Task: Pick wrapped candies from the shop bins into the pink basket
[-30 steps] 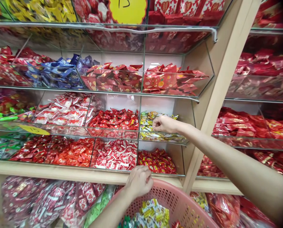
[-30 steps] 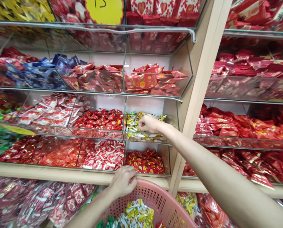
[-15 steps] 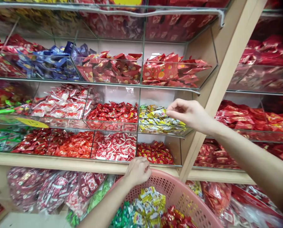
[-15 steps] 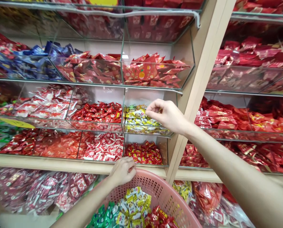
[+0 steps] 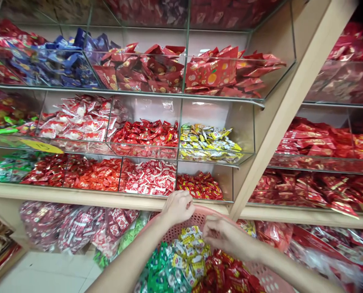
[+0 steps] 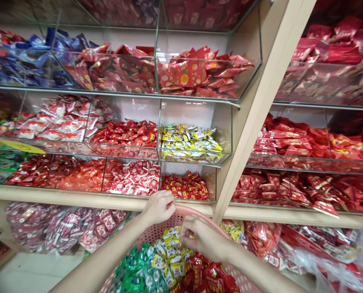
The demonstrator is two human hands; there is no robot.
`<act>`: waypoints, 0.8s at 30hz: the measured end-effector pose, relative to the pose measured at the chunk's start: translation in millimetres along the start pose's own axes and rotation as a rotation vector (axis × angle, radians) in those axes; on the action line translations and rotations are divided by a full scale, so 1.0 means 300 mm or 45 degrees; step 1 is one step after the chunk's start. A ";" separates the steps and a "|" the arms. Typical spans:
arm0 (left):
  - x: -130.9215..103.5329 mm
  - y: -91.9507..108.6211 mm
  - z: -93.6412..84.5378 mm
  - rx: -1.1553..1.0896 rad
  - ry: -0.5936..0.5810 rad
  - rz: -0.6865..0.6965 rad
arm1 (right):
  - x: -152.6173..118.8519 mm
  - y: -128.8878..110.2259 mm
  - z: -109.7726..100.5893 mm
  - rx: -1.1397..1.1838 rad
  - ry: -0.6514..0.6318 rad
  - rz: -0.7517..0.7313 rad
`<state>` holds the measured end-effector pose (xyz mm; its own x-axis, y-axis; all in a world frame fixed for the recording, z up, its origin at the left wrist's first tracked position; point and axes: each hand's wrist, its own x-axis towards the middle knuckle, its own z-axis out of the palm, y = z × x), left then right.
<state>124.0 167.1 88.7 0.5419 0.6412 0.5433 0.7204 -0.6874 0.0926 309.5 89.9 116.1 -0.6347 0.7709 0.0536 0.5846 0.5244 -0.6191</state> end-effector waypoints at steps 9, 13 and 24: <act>-0.001 0.000 -0.005 0.000 -0.004 0.000 | 0.030 0.111 0.138 0.189 -0.011 0.224; -0.001 -0.001 -0.003 -0.012 -0.015 -0.011 | 0.028 0.103 0.131 0.048 0.154 0.289; -0.003 -0.002 -0.009 -0.039 -0.049 -0.027 | 0.166 -0.253 -0.376 -0.338 0.714 -0.331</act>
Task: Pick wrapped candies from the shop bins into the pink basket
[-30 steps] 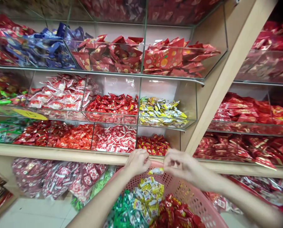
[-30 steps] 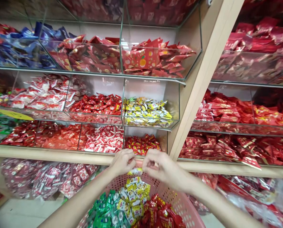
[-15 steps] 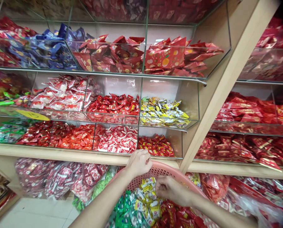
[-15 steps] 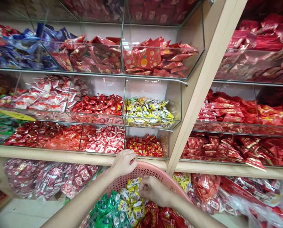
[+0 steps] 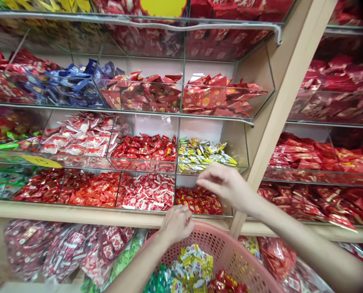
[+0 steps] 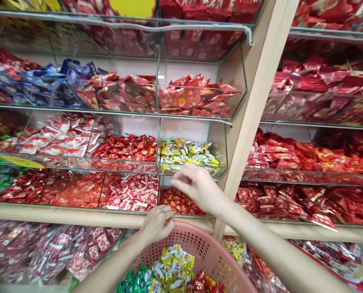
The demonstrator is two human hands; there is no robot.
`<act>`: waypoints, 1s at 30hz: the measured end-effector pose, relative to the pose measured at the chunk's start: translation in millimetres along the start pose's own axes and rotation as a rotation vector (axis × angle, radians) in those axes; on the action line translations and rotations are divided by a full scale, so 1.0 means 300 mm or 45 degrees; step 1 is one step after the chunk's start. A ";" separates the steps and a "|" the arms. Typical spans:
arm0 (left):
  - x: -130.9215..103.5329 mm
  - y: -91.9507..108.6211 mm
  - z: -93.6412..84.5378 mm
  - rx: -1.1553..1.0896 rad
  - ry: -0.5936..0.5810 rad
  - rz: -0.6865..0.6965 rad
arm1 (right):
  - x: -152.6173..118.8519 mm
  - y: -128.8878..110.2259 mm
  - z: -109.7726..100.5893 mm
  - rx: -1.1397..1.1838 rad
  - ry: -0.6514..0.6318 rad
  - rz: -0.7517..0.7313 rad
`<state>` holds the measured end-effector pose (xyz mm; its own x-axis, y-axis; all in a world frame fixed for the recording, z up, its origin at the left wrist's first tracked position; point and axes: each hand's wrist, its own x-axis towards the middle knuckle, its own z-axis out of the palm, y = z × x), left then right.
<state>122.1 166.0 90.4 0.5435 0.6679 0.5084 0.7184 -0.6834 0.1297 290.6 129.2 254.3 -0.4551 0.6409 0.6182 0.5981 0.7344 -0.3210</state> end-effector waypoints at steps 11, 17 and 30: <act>0.000 -0.006 0.003 -0.030 0.034 0.006 | 0.342 0.131 -0.024 -0.498 -0.304 0.405; -0.002 -0.010 0.008 -0.052 0.050 0.015 | 0.358 0.149 0.017 -0.621 -0.391 0.452; -0.001 -0.005 0.000 -0.026 0.036 0.003 | 0.294 0.151 -0.032 -0.412 0.110 0.363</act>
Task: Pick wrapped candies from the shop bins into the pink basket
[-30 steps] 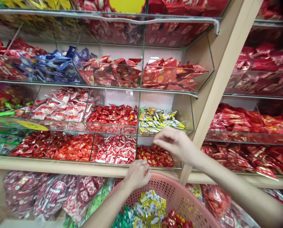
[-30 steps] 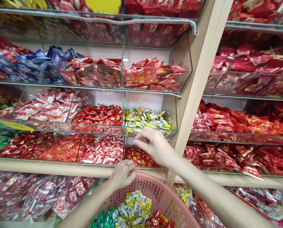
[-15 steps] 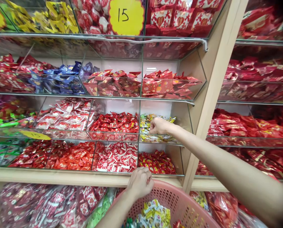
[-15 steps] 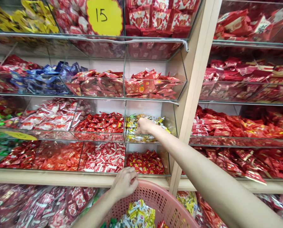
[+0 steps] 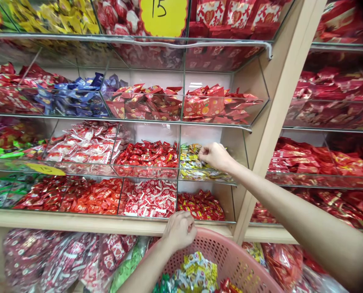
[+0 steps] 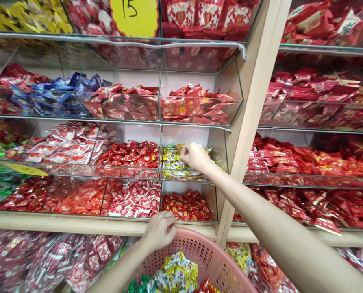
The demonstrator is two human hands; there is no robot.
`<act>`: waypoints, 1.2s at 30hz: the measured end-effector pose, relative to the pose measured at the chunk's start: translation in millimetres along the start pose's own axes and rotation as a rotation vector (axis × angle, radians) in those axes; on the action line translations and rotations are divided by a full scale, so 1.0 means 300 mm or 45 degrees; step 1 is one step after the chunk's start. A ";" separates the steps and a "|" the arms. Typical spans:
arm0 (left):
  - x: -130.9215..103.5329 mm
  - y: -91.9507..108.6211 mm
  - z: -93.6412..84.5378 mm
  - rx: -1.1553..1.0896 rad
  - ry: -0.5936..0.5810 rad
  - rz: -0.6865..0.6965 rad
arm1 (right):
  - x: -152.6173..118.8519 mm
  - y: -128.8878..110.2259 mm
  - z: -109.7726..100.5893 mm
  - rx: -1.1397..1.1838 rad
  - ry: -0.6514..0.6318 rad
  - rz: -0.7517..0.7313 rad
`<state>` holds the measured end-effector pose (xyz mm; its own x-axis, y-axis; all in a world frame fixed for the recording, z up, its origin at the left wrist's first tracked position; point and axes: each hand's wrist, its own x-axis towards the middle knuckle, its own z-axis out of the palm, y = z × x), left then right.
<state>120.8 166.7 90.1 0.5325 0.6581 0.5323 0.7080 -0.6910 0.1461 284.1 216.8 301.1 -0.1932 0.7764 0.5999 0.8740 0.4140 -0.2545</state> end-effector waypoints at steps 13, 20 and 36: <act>0.011 0.011 -0.017 0.022 -0.058 -0.005 | -0.478 -0.054 -0.037 0.785 -0.172 -0.042; 0.010 0.016 -0.012 0.044 -0.063 -0.043 | -0.720 0.053 0.262 0.957 -0.684 0.383; 0.007 0.006 -0.006 0.009 -0.041 -0.023 | -0.756 -0.019 0.524 1.211 -0.684 0.989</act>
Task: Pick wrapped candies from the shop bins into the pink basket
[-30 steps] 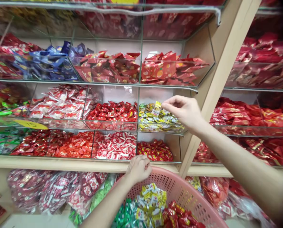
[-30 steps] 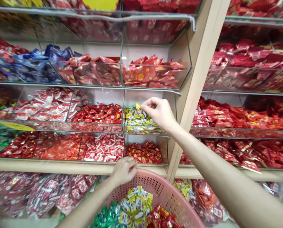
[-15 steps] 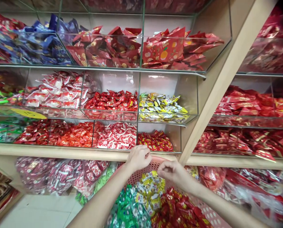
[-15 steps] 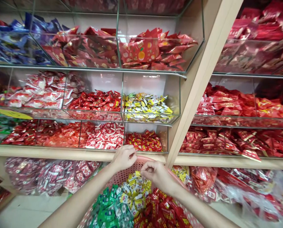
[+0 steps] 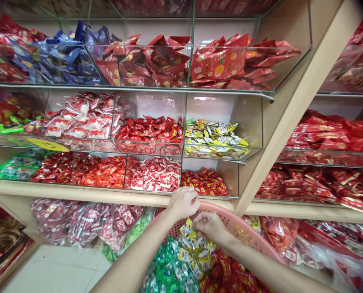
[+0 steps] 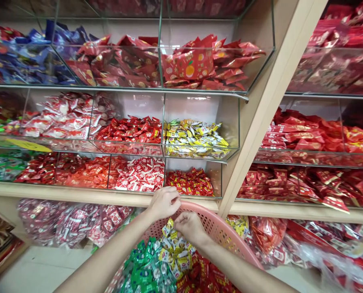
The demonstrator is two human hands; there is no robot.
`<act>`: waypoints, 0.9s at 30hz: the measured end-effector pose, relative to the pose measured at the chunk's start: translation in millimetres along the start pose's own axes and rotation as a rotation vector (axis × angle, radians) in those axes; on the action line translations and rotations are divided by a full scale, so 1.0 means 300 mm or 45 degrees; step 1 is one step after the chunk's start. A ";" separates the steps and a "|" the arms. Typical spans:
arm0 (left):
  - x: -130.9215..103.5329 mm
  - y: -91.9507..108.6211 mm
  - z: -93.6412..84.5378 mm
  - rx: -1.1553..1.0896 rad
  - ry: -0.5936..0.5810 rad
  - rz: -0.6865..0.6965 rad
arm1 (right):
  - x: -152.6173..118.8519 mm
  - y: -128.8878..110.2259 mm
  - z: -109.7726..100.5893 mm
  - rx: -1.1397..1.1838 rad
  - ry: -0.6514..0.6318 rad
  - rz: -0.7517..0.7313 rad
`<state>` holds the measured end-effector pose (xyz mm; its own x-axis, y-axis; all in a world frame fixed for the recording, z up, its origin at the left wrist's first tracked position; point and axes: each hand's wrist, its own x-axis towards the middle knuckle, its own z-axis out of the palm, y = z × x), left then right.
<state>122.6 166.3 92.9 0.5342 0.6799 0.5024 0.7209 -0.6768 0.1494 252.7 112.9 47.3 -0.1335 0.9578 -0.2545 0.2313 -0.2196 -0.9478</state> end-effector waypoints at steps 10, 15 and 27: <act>-0.007 -0.010 0.013 0.004 0.041 0.009 | 0.013 0.033 -0.004 -0.548 0.180 -0.347; -0.009 -0.005 0.003 -0.025 0.035 -0.004 | -0.084 -0.121 -0.076 -0.754 0.181 -0.608; -0.002 -0.005 0.006 -0.059 0.020 -0.030 | 0.025 -0.778 -0.325 -1.029 0.671 -1.291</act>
<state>122.0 167.2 90.8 0.5098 0.6918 0.5114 0.7118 -0.6731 0.2008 291.7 189.5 285.4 -0.2435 0.6290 0.7383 0.7617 0.5952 -0.2558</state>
